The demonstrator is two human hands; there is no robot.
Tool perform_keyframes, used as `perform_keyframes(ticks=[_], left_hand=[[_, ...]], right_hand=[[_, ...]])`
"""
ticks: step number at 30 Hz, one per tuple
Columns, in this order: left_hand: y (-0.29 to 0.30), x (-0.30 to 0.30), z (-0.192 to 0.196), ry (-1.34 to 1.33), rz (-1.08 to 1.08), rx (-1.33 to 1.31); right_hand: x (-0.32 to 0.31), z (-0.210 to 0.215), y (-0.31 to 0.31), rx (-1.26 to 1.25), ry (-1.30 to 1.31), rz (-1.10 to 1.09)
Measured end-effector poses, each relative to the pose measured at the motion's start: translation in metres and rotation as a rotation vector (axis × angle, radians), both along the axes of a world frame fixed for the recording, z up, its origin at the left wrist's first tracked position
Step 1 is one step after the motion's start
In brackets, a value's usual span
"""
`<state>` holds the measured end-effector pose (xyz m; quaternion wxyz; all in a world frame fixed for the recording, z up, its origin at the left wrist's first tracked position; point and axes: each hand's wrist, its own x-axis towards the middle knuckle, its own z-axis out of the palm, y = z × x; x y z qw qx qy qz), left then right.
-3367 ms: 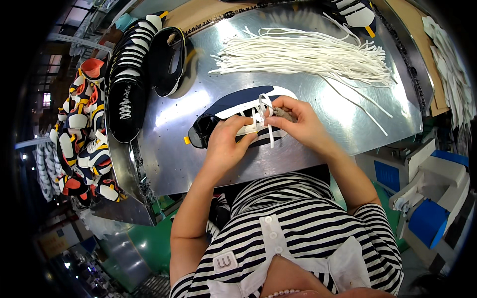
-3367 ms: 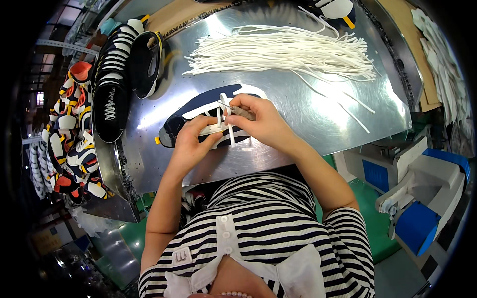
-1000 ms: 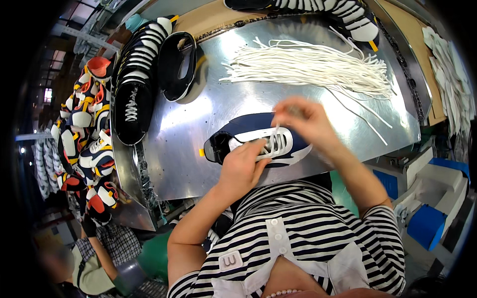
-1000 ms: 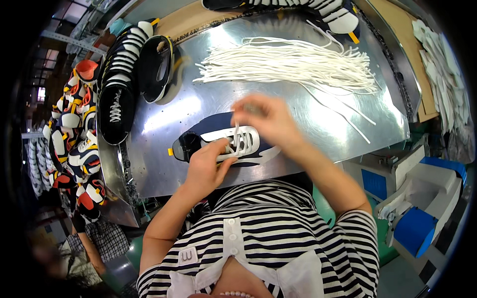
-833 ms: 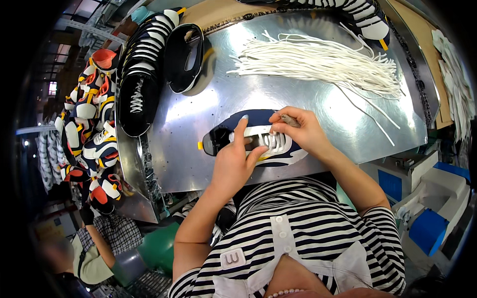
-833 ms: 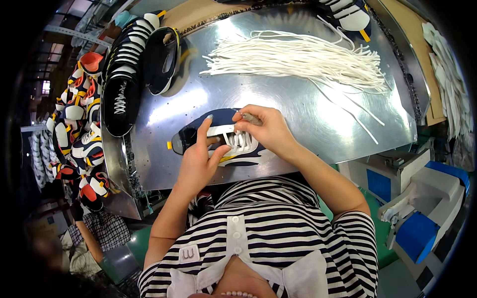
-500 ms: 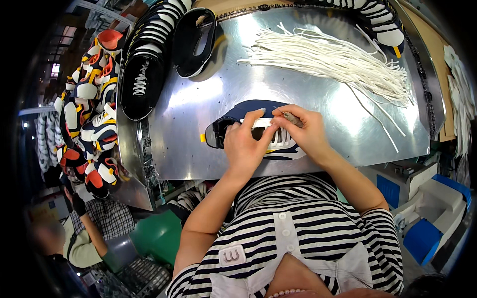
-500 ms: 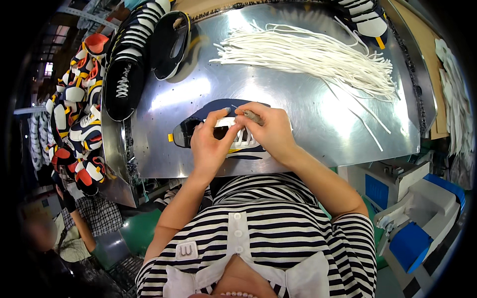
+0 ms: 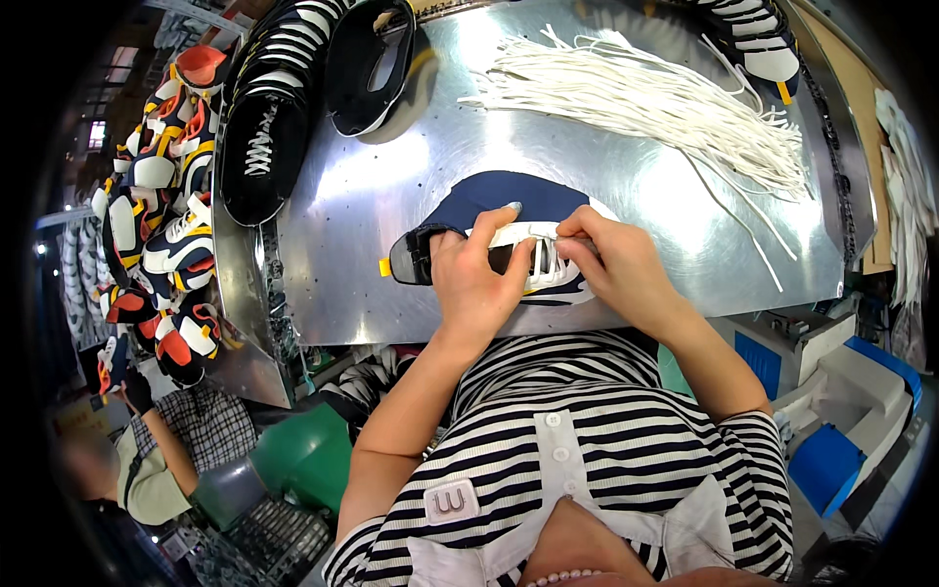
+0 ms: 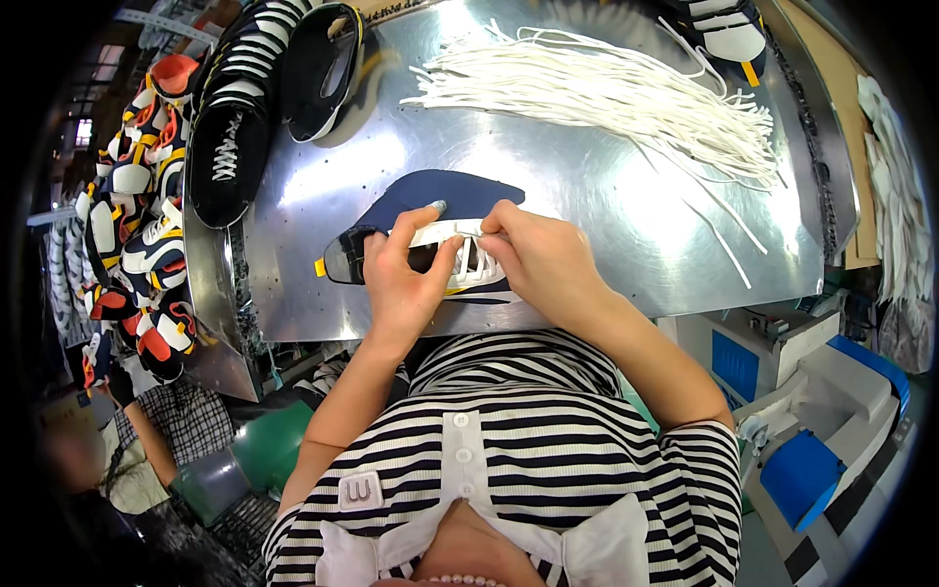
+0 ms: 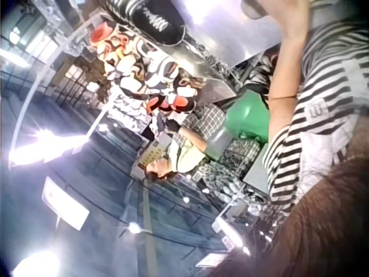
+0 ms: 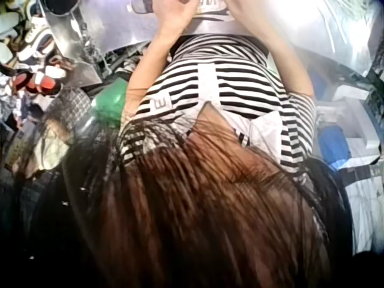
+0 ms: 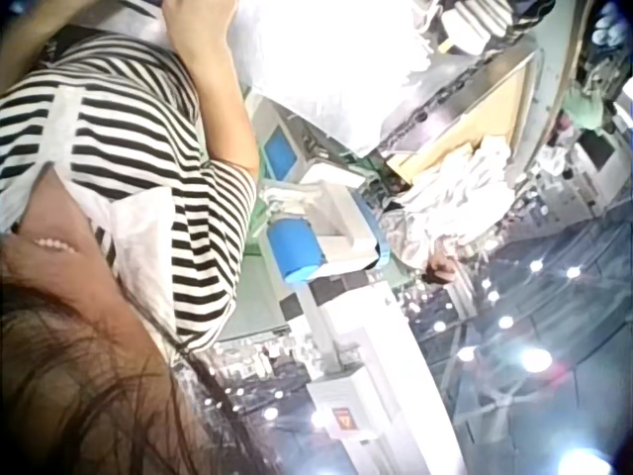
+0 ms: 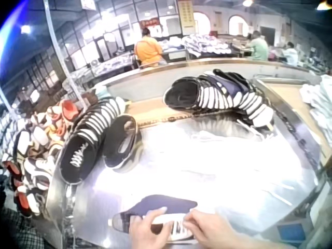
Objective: The person laces a sneaker upper by hand. They thread a long white lace through the eyelets of the shoe, pulling it through each hole and adjusting the tension before placing the shoe on a stack.
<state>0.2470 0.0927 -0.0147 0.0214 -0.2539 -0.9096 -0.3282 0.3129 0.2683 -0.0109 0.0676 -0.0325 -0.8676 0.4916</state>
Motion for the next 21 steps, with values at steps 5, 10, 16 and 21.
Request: perform_keyframes(ticks=[5, 10, 16, 21], left_hand=[[-0.001, 0.002, -0.003, 0.142, -0.160, 0.084], [-0.007, 0.001, -0.005, 0.011, -0.159, 0.117], [-0.010, -0.007, -0.002, -0.479, -0.001, 0.409], [0.002, -0.002, -0.008, -0.168, 0.015, 0.250]], right_hand=[[-0.015, -0.001, -0.016, 0.249, 0.045, 0.030], [-0.029, -0.004, -0.020, 0.309, -0.126, 0.118], [-0.007, 0.024, 0.018, 0.028, -0.022, -0.037], [-0.009, -0.027, -0.003, 0.059, 0.216, -0.242]])
